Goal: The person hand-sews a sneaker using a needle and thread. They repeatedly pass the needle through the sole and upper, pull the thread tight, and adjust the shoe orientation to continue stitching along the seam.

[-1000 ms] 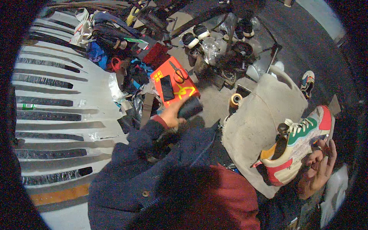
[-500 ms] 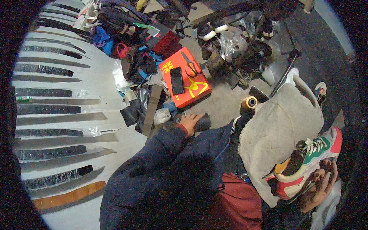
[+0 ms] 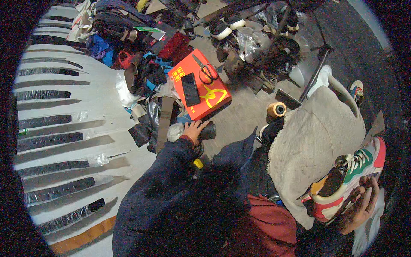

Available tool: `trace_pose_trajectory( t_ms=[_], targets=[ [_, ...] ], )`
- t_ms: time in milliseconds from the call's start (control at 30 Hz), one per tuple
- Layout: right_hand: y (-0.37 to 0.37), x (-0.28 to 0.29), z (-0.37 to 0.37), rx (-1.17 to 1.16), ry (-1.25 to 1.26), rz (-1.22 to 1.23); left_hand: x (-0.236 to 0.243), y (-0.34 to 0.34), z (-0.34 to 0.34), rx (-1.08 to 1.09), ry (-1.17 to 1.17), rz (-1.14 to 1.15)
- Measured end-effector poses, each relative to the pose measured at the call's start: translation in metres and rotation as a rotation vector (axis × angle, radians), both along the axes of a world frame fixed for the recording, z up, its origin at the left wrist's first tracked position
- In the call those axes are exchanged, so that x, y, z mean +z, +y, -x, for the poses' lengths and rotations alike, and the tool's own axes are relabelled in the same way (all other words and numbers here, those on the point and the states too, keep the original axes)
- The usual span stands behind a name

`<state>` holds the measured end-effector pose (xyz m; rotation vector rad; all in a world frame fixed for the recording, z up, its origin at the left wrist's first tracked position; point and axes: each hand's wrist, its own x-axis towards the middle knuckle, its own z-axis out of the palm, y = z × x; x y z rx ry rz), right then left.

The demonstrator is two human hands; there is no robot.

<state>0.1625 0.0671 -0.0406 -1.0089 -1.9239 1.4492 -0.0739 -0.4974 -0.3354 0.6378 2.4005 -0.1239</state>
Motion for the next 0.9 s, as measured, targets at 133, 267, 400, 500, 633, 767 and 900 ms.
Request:
trace_pose_trajectory(
  t_ms=[133,267,400,500,633,767,900],
  targets=[
    [0.001,0.001,0.001,0.015,-0.022,0.021,-0.018,-0.007,-0.004,0.071,0.078,0.034],
    [0.001,-0.005,-0.001,-0.073,0.011,0.042,-0.024,0.008,-0.015,0.216,0.157,0.1],
    [0.003,-0.01,-0.002,-0.064,0.05,0.094,-0.014,0.035,-0.029,0.272,0.177,0.077],
    [0.006,-0.01,-0.002,-0.052,0.049,0.122,-0.011,0.057,-0.04,0.166,0.146,-0.011],
    [0.004,-0.002,0.001,-0.019,0.068,0.171,-0.019,0.081,-0.048,0.127,0.139,-0.147],
    [-0.008,0.008,0.005,-0.047,0.091,0.101,-0.014,0.111,-0.037,0.083,0.065,-0.426],
    [-0.016,0.01,0.007,-0.13,0.198,0.027,0.044,0.159,-0.014,0.15,0.138,-0.841]
  ],
)
